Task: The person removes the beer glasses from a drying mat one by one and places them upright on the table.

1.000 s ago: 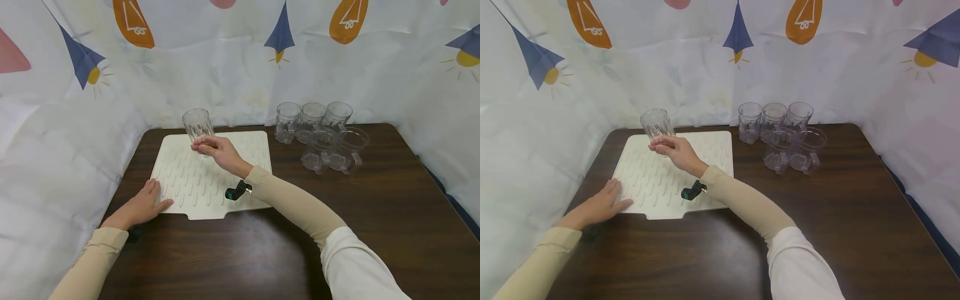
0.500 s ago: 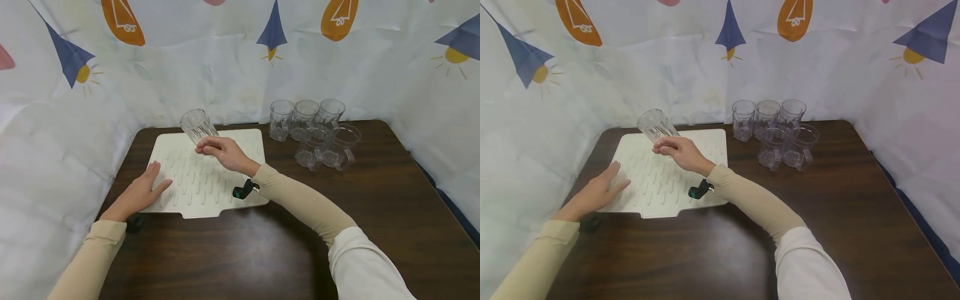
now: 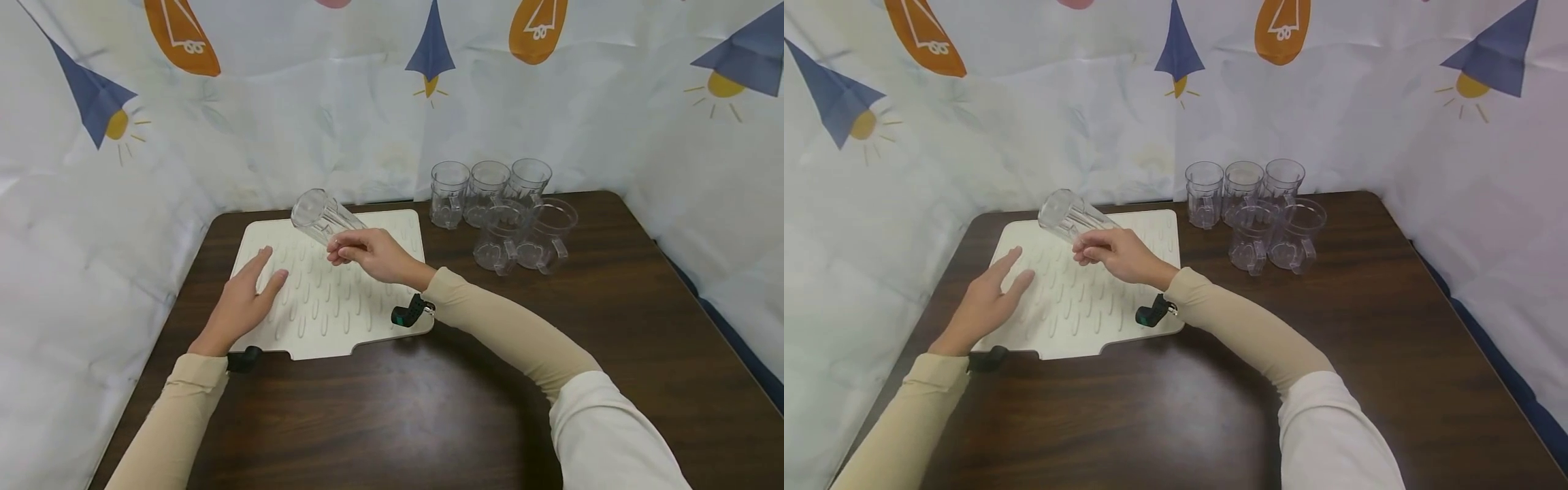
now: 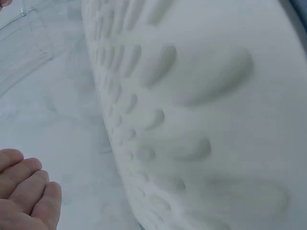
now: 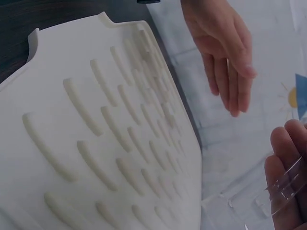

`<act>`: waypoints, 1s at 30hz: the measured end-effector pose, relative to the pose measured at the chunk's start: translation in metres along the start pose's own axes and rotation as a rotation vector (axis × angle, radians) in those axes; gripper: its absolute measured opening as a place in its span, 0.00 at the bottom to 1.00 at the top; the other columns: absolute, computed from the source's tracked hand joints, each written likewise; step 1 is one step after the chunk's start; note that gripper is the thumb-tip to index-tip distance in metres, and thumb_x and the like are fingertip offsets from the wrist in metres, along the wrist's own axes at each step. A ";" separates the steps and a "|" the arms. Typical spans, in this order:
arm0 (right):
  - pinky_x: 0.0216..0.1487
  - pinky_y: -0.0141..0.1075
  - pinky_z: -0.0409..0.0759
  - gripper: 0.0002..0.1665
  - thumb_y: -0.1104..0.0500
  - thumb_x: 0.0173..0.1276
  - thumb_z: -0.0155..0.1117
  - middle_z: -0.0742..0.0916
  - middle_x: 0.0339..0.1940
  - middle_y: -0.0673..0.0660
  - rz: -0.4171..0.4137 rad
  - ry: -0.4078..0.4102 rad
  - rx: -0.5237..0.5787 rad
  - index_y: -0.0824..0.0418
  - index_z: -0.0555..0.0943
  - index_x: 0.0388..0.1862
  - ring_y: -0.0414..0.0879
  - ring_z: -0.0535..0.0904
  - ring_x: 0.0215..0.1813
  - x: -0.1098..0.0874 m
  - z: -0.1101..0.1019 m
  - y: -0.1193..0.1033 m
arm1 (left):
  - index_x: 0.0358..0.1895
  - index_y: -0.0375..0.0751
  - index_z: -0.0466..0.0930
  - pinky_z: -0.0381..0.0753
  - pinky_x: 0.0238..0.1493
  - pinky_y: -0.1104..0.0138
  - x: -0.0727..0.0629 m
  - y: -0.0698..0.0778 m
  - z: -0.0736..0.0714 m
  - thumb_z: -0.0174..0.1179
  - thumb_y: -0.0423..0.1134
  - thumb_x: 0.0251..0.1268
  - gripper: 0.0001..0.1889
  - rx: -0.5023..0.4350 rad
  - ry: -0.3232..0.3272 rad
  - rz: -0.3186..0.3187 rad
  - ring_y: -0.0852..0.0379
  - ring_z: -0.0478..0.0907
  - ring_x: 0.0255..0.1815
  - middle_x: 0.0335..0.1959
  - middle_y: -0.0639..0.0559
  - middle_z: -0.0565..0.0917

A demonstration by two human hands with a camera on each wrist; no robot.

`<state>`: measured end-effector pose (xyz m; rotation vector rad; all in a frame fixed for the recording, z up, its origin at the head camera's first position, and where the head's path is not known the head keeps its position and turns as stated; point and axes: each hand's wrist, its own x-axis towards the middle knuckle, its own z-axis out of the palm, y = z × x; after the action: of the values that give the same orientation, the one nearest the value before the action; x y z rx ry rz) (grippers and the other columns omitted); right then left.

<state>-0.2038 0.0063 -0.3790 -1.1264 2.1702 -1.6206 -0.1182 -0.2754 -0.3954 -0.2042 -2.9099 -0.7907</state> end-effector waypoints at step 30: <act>0.52 0.32 0.86 0.13 0.67 0.78 0.56 0.92 0.45 0.49 -0.230 -0.127 -0.720 0.57 0.86 0.51 0.37 0.89 0.47 -0.046 -0.003 0.002 | 0.84 0.46 0.46 0.65 0.78 0.37 0.020 0.050 0.050 0.51 0.52 0.81 0.37 -0.557 0.114 0.001 0.34 0.59 0.83 0.82 0.37 0.57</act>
<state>-0.1749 0.0391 -0.3922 -1.6514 2.6886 -0.7784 -0.1342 -0.2052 -0.4106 -0.1988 -2.5156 -1.5396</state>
